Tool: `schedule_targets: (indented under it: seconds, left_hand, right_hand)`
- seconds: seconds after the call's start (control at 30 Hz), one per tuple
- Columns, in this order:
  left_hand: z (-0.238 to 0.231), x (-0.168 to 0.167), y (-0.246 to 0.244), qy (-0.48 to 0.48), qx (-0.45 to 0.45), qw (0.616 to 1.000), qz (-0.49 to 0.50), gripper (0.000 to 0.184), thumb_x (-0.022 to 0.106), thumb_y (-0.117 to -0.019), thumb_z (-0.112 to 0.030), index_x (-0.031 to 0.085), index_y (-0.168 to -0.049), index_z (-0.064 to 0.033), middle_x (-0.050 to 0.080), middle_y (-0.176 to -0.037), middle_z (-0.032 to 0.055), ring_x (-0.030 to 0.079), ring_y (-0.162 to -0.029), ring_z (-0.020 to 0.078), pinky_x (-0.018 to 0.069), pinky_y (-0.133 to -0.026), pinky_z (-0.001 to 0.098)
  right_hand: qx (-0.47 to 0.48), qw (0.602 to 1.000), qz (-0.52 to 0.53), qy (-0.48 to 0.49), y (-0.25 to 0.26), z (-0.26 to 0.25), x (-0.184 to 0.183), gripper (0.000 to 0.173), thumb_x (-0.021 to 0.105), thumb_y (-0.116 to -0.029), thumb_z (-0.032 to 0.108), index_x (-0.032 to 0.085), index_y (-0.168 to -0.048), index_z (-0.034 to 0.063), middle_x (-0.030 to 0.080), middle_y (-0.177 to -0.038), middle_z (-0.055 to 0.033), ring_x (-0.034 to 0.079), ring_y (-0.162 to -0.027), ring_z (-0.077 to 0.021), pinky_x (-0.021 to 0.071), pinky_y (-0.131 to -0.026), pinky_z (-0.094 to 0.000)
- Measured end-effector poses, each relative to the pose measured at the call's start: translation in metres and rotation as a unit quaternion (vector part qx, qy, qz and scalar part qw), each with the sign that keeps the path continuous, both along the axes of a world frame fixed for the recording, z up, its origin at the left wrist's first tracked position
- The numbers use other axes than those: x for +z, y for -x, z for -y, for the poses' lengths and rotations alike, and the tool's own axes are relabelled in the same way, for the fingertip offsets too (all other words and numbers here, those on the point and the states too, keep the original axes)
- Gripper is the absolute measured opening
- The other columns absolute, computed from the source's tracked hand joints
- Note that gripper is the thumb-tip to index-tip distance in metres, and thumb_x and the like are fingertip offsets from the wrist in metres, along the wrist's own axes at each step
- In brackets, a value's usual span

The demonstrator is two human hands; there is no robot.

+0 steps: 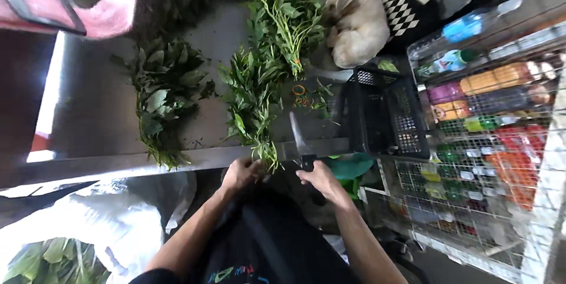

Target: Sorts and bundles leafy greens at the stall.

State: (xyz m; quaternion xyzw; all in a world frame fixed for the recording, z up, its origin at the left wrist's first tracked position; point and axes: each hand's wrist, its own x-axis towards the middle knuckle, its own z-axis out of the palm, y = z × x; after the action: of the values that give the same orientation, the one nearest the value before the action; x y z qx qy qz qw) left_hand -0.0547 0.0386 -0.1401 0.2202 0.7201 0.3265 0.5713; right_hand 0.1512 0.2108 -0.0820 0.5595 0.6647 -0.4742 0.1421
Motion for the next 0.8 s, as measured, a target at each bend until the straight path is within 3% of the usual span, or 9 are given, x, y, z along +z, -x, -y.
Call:
schedule_targets:
  seconds: [0.07, 0.2, 0.27, 0.33, 0.47, 0.57, 0.63, 0.7, 0.8]
  left_hand:
    - [0.006, 0.003, 0.004, -0.066, 0.122, 0.989, 0.055, 0.034, 0.057, -0.1045, -0.035, 0.068, -0.108, -0.0021, 0.072, -0.093, 0.0082, 0.071, -0.082, 0.0171, 0.0603, -0.079, 0.0384]
    - [0.023, 0.008, 0.011, -0.17, 0.317, 0.924, 0.128, 0.021, 0.052, -0.1058, -0.019, 0.063, -0.111, -0.0023, 0.067, -0.089, 0.0042, 0.065, -0.076, 0.013, 0.0578, -0.07, 0.0322]
    - [0.032, 0.009, 0.014, -0.158, 0.338, 0.922, 0.103, 0.023, 0.052, -0.1064, -0.018, 0.064, -0.113, -0.0004, 0.068, -0.089, 0.0059, 0.066, -0.075, 0.0143, 0.0587, -0.07, 0.0331]
    - [0.037, 0.01, 0.009, -0.133, 0.345, 0.925, 0.088, 0.024, 0.049, -0.1078, -0.016, 0.064, -0.112, 0.0021, 0.07, -0.089, 0.0103, 0.069, -0.075, 0.0181, 0.0614, -0.072, 0.0362]
    - [0.021, 0.029, -0.022, -0.091, 0.414, 0.895, 0.141, 0.024, 0.039, -0.1104, -0.015, 0.056, -0.11, 0.0023, 0.072, -0.095, 0.014, 0.072, -0.079, 0.0218, 0.0621, -0.073, 0.0368]
    - [0.002, 0.032, -0.04, -0.099, 0.455, 0.87, 0.161, 0.017, 0.049, -0.1076, -0.012, 0.055, -0.116, 0.001, 0.071, -0.096, 0.014, 0.072, -0.084, 0.0221, 0.0614, -0.075, 0.0361]
    - [-0.008, 0.029, -0.05, -0.114, 0.433, 0.881, 0.152, 0.011, 0.055, -0.1037, -0.007, 0.054, -0.112, -0.0003, 0.07, -0.096, 0.0128, 0.071, -0.083, 0.02, 0.0603, -0.075, 0.0348]
    - [-0.013, 0.03, -0.054, -0.11, 0.407, 0.895, 0.148, 0.022, 0.061, -0.1004, -0.005, 0.053, -0.12, 0.0002, 0.069, -0.096, 0.0126, 0.07, -0.08, 0.0189, 0.0603, -0.073, 0.035]
    - [-0.017, 0.033, -0.054, -0.093, 0.363, 0.914, 0.154, 0.025, 0.064, -0.099, -0.011, 0.058, -0.121, -0.0013, 0.067, -0.086, 0.0076, 0.063, -0.069, 0.0134, 0.0555, -0.064, 0.0298]
  right_hand:
    - [0.039, 0.999, -0.017, 0.022, -0.011, -0.02, -0.005, 0.04, 0.078, -0.0878, 0.022, 0.065, -0.117, -0.0023, 0.069, -0.099, -0.0164, 0.068, -0.087, -0.0259, 0.0564, -0.085, -0.0469]
    - [0.016, 0.984, -0.16, 0.075, -0.021, -0.042, -0.005, 0.021, 0.069, -0.0911, 0.015, 0.066, -0.107, 0.0006, 0.068, -0.083, -0.0047, 0.067, -0.073, -0.0132, 0.0589, -0.074, -0.0329]
    - [0.045, 0.994, -0.094, 0.035, -0.014, -0.06, -0.003, 0.03, 0.068, -0.0968, 0.024, 0.066, -0.113, -0.0017, 0.069, -0.091, -0.0122, 0.067, -0.082, -0.0209, 0.0568, -0.08, -0.0405]
    - [0.074, 0.997, 0.015, -0.029, -0.005, -0.079, -0.005, 0.047, 0.068, -0.0979, 0.032, 0.06, -0.128, -0.0027, 0.067, -0.115, -0.0236, 0.066, -0.109, -0.0352, 0.0512, -0.098, -0.0552]
    - [0.001, 0.994, -0.006, -0.112, 0.001, -0.112, -0.017, 0.049, 0.071, -0.0955, 0.032, 0.06, -0.127, -0.0038, 0.067, -0.114, -0.0249, 0.066, -0.107, -0.0378, 0.0512, -0.095, -0.0569]
    - [-0.013, 0.993, -0.018, -0.116, 0.015, -0.136, -0.024, 0.057, 0.072, -0.0952, 0.029, 0.054, -0.136, -0.0053, 0.063, -0.126, -0.0275, 0.061, -0.121, -0.0394, 0.0479, -0.103, -0.0563]
    - [-0.013, 0.994, -0.023, -0.108, 0.017, -0.149, -0.034, 0.058, 0.071, -0.0963, 0.028, 0.052, -0.139, -0.0052, 0.061, -0.131, -0.0277, 0.059, -0.125, -0.0392, 0.0464, -0.106, -0.0552]
    - [-0.017, 0.993, -0.026, -0.11, 0.021, -0.154, -0.043, 0.055, 0.07, -0.0968, 0.027, 0.053, -0.138, -0.0047, 0.062, -0.13, -0.0287, 0.06, -0.124, -0.0406, 0.0463, -0.105, -0.0575]
    - [-0.007, 0.991, 0.002, -0.131, 0.024, -0.157, -0.05, 0.052, 0.069, -0.0979, 0.03, 0.057, -0.136, -0.0033, 0.063, -0.127, -0.0296, 0.061, -0.122, -0.0437, 0.0464, -0.103, -0.0613]
